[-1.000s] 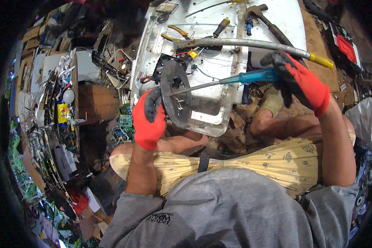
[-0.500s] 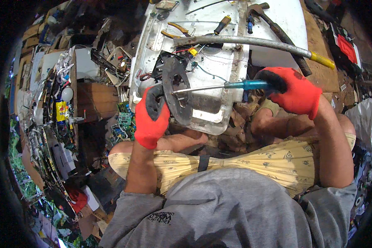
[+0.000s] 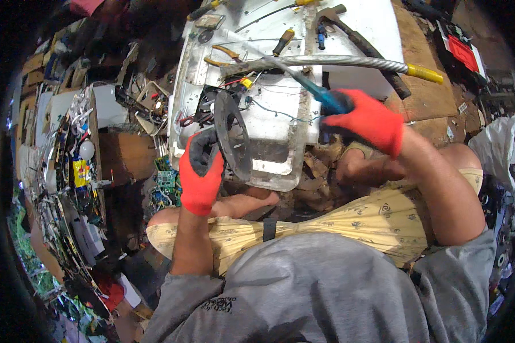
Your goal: The person uses a screwdriver to remove screws from a circular electronic component, then uses pliers to pull out a metal pin. The person continues to manipulate the component and tools throughout the clip.
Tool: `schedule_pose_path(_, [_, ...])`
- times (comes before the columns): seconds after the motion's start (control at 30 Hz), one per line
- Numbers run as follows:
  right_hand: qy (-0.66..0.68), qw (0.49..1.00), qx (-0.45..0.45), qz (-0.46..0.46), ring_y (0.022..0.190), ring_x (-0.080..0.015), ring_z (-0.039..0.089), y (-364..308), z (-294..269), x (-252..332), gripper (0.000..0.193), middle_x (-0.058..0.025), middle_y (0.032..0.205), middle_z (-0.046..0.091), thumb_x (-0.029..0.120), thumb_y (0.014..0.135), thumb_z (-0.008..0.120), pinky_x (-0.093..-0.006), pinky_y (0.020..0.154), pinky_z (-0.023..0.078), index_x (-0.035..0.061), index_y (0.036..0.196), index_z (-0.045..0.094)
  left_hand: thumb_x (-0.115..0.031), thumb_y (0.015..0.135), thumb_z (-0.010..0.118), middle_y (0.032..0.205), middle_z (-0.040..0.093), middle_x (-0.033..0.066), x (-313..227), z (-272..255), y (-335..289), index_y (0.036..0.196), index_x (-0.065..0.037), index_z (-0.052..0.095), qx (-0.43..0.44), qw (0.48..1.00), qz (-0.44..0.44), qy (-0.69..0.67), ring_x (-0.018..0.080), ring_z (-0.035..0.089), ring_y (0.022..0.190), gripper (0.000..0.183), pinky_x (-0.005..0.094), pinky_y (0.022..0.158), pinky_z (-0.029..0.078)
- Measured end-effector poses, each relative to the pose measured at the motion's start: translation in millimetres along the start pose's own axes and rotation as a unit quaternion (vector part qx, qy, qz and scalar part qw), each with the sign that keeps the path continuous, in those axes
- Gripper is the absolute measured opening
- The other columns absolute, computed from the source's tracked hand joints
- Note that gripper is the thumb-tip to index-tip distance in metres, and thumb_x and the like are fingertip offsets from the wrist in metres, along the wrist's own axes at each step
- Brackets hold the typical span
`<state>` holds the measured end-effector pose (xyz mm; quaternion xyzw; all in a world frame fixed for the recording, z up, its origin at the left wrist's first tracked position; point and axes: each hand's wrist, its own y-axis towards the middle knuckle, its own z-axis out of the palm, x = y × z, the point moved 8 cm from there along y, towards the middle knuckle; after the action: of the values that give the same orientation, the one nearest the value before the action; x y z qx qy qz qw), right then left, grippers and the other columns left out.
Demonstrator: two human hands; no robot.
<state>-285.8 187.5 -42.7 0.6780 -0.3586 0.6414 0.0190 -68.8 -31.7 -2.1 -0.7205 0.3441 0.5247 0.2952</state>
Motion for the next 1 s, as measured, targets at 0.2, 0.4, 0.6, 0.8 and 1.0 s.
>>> schedule_pose_path(0.2, [0.283, 0.942, 0.182, 0.001, 0.077, -0.0096, 0.06, -4.2, 93.5, 31.6, 0.026, -0.0024, 0.089, 0.067, 0.02, 0.091, 0.066, -0.0273, 0.069, 0.05, 0.0039, 0.111, 0.069, 0.002, 0.081, 0.065, 0.099, 0.065, 0.0087, -0.9, 22.4, -5.1, 0.107, 0.004, 0.062, 0.035, 0.999, 0.017, 0.012, 0.0144, 0.061, 0.091, 0.027, 0.0288, 0.083, 0.05])
schedule_pose_path(0.4, [0.176, 0.974, 0.138, -0.041, 0.075, -0.0079, 0.059, 13.4, 101.8, 22.8, 0.026, -0.0014, 0.088, 0.067, 0.018, 0.088, 0.07, -0.0268, 0.068, 0.051, 0.0018, 0.108, 0.067, 0.0, 0.079, 0.066, 0.098, 0.065, 0.0141, -2.9, 28.7, -1.5, 0.104, 0.0, 0.063, 0.043, 0.993, 0.052, 0.093, 0.0254, 0.065, 0.086, 0.026, 0.0338, 0.08, 0.052])
schedule_pose_path(0.6, [0.195, 0.97, 0.145, -0.023, 0.074, -0.0083, 0.057, 12.9, 101.8, 20.9, 0.019, -0.0004, 0.081, 0.065, 0.018, 0.086, 0.07, -0.0263, 0.067, 0.048, 0.0027, 0.096, 0.069, -0.001, 0.08, 0.067, 0.102, 0.066, 0.0151, -7.0, 32.9, -6.8, 0.109, 0.0, 0.064, 0.06, 0.992, 0.067, 0.083, 0.0252, 0.066, 0.088, 0.029, 0.0334, 0.082, 0.052])
schedule_pose_path(0.8, [0.258, 0.949, 0.18, 0.029, 0.07, -0.0092, 0.058, 11.8, 114.7, 16.4, 0.018, -0.0008, 0.078, 0.065, 0.019, 0.086, 0.071, -0.0266, 0.064, 0.049, 0.0037, 0.094, 0.069, 0.001, 0.08, 0.066, 0.105, 0.065, 0.015, -17.3, 32.3, -11.1, 0.111, 0.001, 0.064, 0.058, 0.987, 0.114, 0.093, 0.0241, 0.066, 0.093, 0.03, 0.0324, 0.084, 0.052])
schedule_pose_path(1.0, [0.221, 0.957, 0.186, 0.02, 0.068, -0.0108, 0.058, 13.2, 119.0, 20.7, 0.022, -0.0031, 0.078, 0.064, 0.022, 0.084, 0.074, -0.0278, 0.062, 0.05, 0.0034, 0.094, 0.067, -0.001, 0.086, 0.062, 0.104, 0.063, 0.0111, -7.0, 30.4, -12.6, 0.113, 0.002, 0.061, 0.074, 0.996, 0.047, 0.003, 0.0184, 0.061, 0.093, 0.028, 0.0297, 0.085, 0.049])
